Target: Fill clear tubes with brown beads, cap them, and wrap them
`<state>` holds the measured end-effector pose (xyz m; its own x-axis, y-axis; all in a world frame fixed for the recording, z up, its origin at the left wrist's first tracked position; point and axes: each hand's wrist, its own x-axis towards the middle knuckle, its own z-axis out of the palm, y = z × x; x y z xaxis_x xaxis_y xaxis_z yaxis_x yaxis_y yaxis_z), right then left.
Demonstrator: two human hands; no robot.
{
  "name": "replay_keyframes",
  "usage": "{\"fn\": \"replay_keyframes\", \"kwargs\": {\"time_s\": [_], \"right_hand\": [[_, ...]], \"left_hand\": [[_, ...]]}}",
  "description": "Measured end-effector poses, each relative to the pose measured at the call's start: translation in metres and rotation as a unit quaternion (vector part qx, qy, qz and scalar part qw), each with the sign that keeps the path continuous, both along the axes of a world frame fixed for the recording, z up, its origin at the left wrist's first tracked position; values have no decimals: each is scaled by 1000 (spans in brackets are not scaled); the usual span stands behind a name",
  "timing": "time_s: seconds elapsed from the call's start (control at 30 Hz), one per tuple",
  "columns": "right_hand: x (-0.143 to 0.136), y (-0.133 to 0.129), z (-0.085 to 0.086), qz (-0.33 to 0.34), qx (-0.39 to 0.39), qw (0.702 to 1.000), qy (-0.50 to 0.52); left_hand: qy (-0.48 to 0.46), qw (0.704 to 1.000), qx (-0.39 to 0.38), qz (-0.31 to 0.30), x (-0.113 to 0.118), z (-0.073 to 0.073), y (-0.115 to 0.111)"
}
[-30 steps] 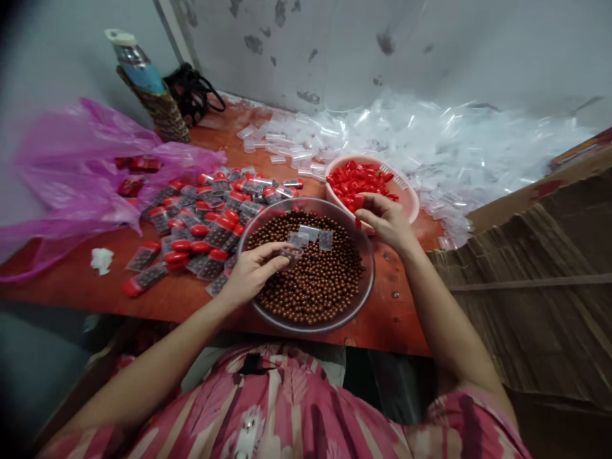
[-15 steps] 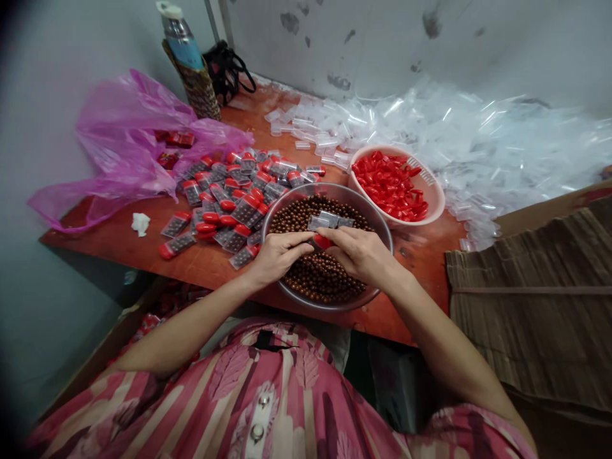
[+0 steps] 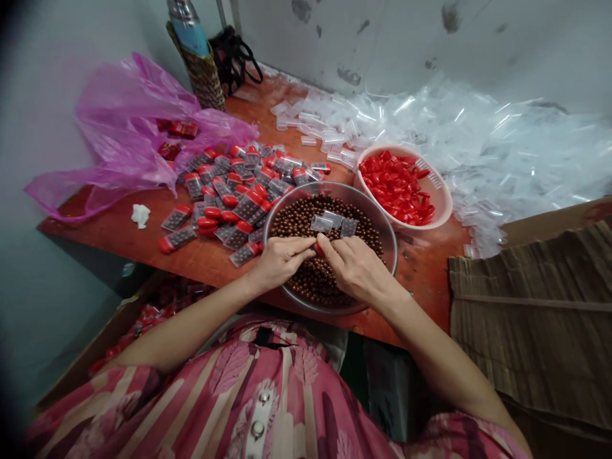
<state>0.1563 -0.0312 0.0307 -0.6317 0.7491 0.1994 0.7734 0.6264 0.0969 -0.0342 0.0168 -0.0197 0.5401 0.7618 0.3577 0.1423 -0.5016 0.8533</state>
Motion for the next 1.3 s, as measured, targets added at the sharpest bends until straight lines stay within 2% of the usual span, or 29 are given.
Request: {"fn": "replay_keyframes", "kwargs": {"time_s": [0.07, 0.13, 0.17, 0.23, 0.3, 0.37, 0.43, 0.5, 0.6, 0.67, 0.7, 0.8, 0.87, 0.93, 1.07, 1.2, 1.27, 1.3], "right_hand": [[1, 3, -2, -9, -19, 999, 27], [2, 5, -2, -43, -51, 990, 125], [3, 5, -2, -70, -75, 975, 198], [6, 3, -1, -123, -142, 913, 362], [9, 0, -2, -147, -216, 824, 503], [12, -4, -7, -154, -263, 742, 597], [13, -4, -13, -166, -278, 681, 657], [13, -2, -18, -175, -282, 643, 691], [10, 7, -20, -167, -297, 635, 694], [6, 13, -17, -164, -360, 620, 677], [3, 15, -15, -161, -411, 597, 669], [-6, 19, -11, -144, -560, 492, 651], [-12, 19, -11, -139, -593, 444, 658], [-18, 19, -14, -149, -571, 424, 687], [-32, 19, -20, -181, -497, 412, 742], [-37, 20, -20, -182, -498, 394, 751], [-32, 22, -16, -169, -520, 409, 730], [-26, 23, -13, -160, -527, 427, 717]], "left_hand": [[3, 1000, -22, -3, 1, 1, 2], [-27, 997, -68, -7, 2, 3, 5], [-54, 994, -98, -6, 2, 4, 7], [-119, 979, -168, -4, 4, 4, 10], [-179, 956, -233, -9, 6, 3, 13], [-215, 939, -268, -17, 7, 1, 15], [-216, 940, -265, -20, 6, 0, 14], [-190, 954, -232, -18, 5, 1, 12], [-144, 975, -166, -29, 2, 2, 9], [-126, 984, -123, -32, 1, 3, 8], [-120, 987, -106, -28, 1, 2, 8], [-106, 991, -81, -16, 1, 1, 8], [-97, 992, -82, -15, 1, 0, 9], [-94, 992, -84, -11, 0, 0, 9], [-108, 991, -80, -6, 0, 0, 10], [-116, 989, -91, 11, 2, -1, 10], [-121, 988, -99, 17, 3, 1, 9], [-126, 987, -103, 18, 4, 3, 9]]}}
